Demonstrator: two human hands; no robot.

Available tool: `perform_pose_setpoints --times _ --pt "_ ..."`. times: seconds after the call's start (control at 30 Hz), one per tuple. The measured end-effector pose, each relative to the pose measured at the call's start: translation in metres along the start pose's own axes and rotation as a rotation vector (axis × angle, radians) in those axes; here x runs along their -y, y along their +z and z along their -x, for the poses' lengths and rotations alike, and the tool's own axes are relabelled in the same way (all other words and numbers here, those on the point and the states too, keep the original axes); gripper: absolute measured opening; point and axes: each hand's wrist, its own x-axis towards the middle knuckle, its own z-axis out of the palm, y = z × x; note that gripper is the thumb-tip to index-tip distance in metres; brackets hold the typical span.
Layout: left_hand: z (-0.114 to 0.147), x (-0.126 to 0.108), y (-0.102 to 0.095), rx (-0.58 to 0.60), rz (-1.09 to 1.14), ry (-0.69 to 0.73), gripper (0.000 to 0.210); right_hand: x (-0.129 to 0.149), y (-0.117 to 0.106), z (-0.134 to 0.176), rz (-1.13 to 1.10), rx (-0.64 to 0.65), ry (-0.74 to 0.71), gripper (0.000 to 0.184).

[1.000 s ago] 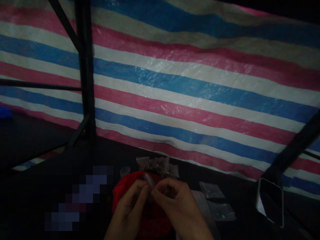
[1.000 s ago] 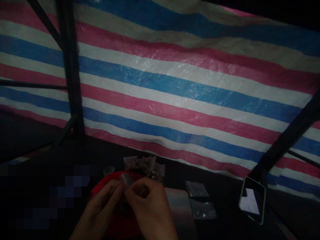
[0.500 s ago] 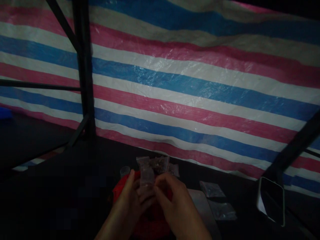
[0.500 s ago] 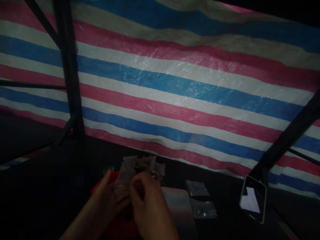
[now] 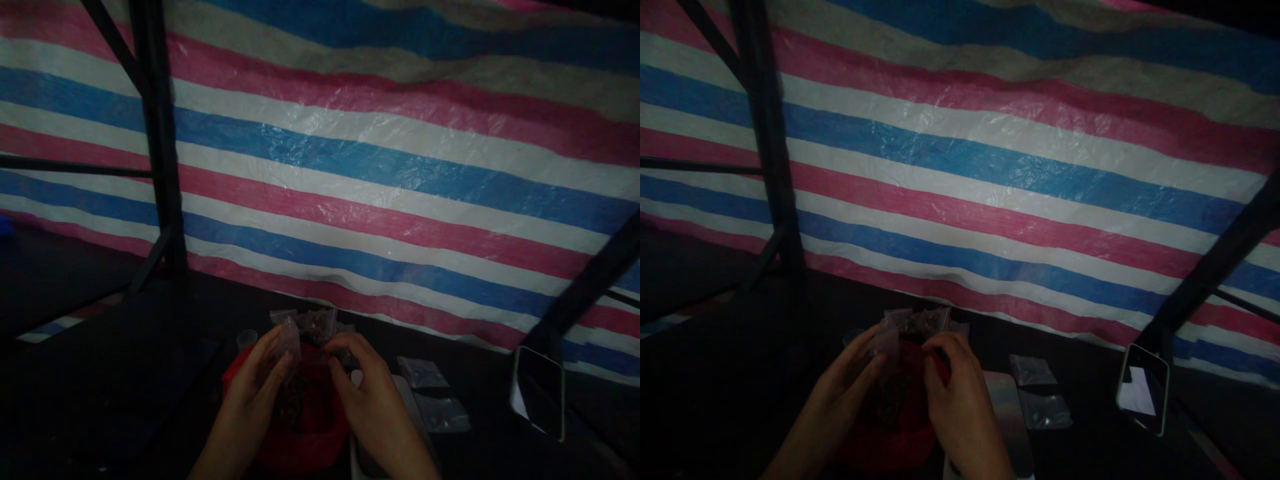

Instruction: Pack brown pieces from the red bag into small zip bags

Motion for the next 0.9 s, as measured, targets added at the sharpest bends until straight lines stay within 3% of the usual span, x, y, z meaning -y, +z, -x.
perform_pose_setpoints --times 0.2,0.33,0.5,0.67,0.8,0.9 --pt "0.007 -0.003 0.000 0.005 -0.034 0.069 0.064 -0.019 -0.012 0.009 0.253 -0.087 0.125 0.021" --pt "0.008 -0.001 -0.002 0.022 -0.098 0.045 0.060 -0.030 -0.010 0.017 0.406 -0.010 0.221 0.020" --pt "0.005 0.010 -0.008 0.061 -0.221 0.060 0.053 -0.025 -0.004 0.005 0.328 -0.086 0.183 0.023" --pt "0.003 0.016 -0.012 0.027 -0.298 0.127 0.050 -0.016 0.006 0.000 0.261 -0.082 0.151 0.021" --pt "0.007 0.021 -0.011 0.147 -0.344 0.148 0.044 0.000 0.020 0.005 -0.024 -0.001 0.131 0.046" --pt "0.011 0.027 -0.008 0.225 -0.403 0.180 0.040 0.007 0.019 0.004 -0.124 0.008 0.176 0.032"
